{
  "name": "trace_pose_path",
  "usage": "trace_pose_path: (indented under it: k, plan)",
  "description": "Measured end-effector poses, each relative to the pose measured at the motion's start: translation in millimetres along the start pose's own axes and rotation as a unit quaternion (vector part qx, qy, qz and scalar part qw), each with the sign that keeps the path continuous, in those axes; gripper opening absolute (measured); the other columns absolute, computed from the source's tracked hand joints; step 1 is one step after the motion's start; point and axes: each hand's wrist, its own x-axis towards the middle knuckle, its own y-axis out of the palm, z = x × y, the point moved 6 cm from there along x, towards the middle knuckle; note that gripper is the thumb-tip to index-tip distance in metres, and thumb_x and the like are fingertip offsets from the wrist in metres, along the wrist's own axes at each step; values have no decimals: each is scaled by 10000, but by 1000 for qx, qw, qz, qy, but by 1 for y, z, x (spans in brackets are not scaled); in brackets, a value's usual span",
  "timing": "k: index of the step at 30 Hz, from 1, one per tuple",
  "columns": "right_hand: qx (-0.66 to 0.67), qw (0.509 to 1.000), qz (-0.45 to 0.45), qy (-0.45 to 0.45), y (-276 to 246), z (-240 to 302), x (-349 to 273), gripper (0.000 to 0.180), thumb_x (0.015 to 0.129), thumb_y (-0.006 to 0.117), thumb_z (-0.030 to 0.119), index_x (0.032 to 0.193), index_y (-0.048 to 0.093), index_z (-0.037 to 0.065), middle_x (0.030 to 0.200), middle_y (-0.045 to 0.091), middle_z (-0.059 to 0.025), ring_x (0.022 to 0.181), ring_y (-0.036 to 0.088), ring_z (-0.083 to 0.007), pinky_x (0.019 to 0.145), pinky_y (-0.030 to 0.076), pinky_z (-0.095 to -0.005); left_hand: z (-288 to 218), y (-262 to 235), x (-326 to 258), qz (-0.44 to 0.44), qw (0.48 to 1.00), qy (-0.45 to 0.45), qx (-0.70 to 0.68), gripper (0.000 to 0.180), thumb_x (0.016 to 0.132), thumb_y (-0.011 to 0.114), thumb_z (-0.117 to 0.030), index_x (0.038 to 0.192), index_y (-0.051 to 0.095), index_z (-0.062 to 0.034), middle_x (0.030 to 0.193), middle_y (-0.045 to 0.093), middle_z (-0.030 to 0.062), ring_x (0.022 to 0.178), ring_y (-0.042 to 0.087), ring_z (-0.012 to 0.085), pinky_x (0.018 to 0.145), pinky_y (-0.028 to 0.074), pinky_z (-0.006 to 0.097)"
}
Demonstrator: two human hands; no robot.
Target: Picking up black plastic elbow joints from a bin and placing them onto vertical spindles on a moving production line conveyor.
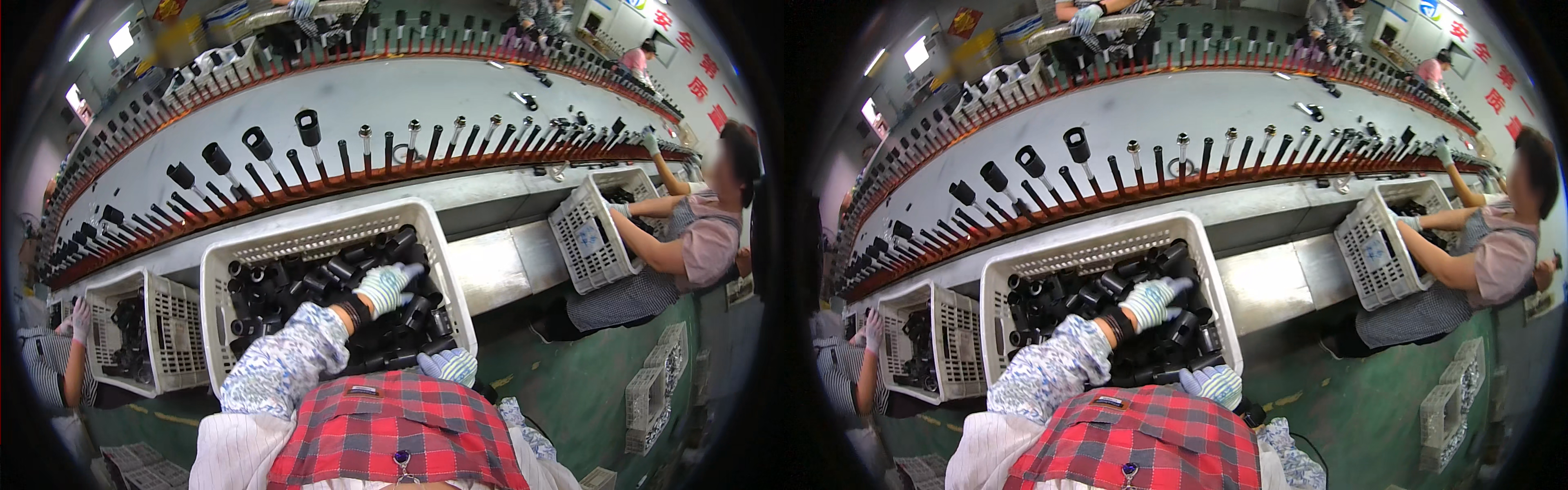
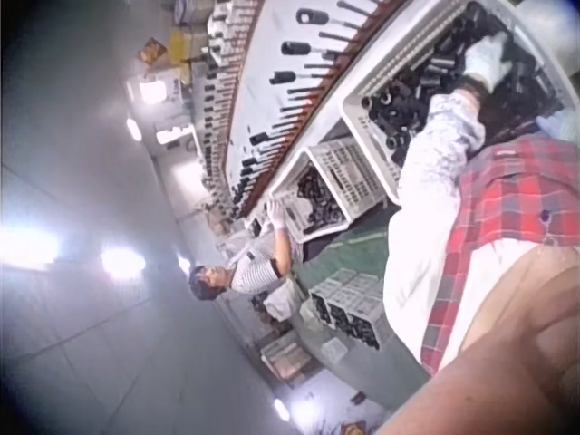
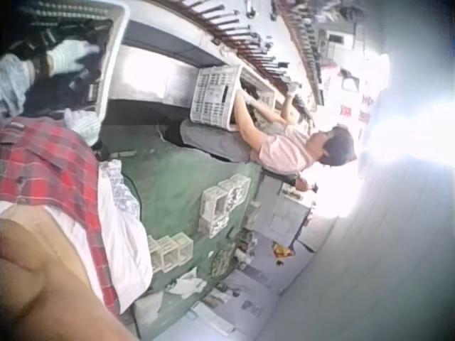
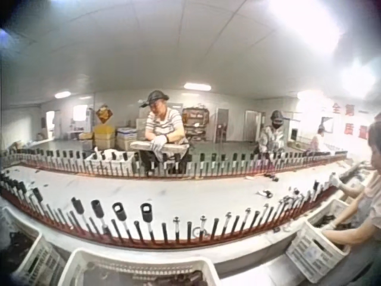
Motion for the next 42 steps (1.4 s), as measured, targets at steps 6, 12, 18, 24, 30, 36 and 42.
trace_pose_path:
  k: [6,12,18,24,30,36,42]
  plan:
    - [-4,1000,14,2,8,-27,-13,300,667,652,240,940,689,119,650,548,9,522,523,-164,461,379,-332,65,-135,55,-303,904,-43,-300,402,788,755,-204,1130,591,-71,898,650,46,831,631,165,764,526,321]
    - [-21,998,1,56,22,-39,-30,268,676,645,247,937,692,207,636,416,37,526,447,-129,469,346,-313,208,-206,86,-579,704,-22,-410,548,768,740,36,1244,504,-95,930,621,9,815,602,112,780,526,277]
    - [-89,989,-29,114,32,-21,-54,268,681,644,264,940,692,215,653,414,38,546,455,-121,480,342,-306,268,-176,50,-607,674,28,-420,509,779,716,69,1209,508,-105,931,611,36,808,602,129,780,575,339]
    - [-21,997,75,-16,39,-35,-35,213,689,670,296,882,662,209,575,362,27,529,445,-144,483,341,-322,334,-177,19,-637,675,-136,-346,531,742,780,-47,1192,502,-92,965,629,37,809,610,149,704,528,287]
    - [14,998,49,48,14,-43,-4,253,674,686,240,891,650,115,585,495,-14,526,527,-195,487,398,-366,227,-129,-13,-605,683,-184,-366,572,809,712,-34,1325,466,-53,1162,588,91,1036,536,207,893,461,345]
    - [44,994,85,42,11,-28,-3,216,695,674,257,858,620,125,572,534,-31,502,559,-223,459,430,-391,57,-9,48,-239,970,-10,-34,571,852,636,-309,1360,460,-117,1361,499,211,1256,463,403,1071,365,473]
    - [15,999,-30,26,28,-22,-24,245,707,679,256,906,624,123,599,522,-9,511,540,-193,465,408,-358,61,22,67,-43,980,-191,-34,571,838,660,-239,1373,470,-179,1304,538,217,1168,552,412,977,459,466]
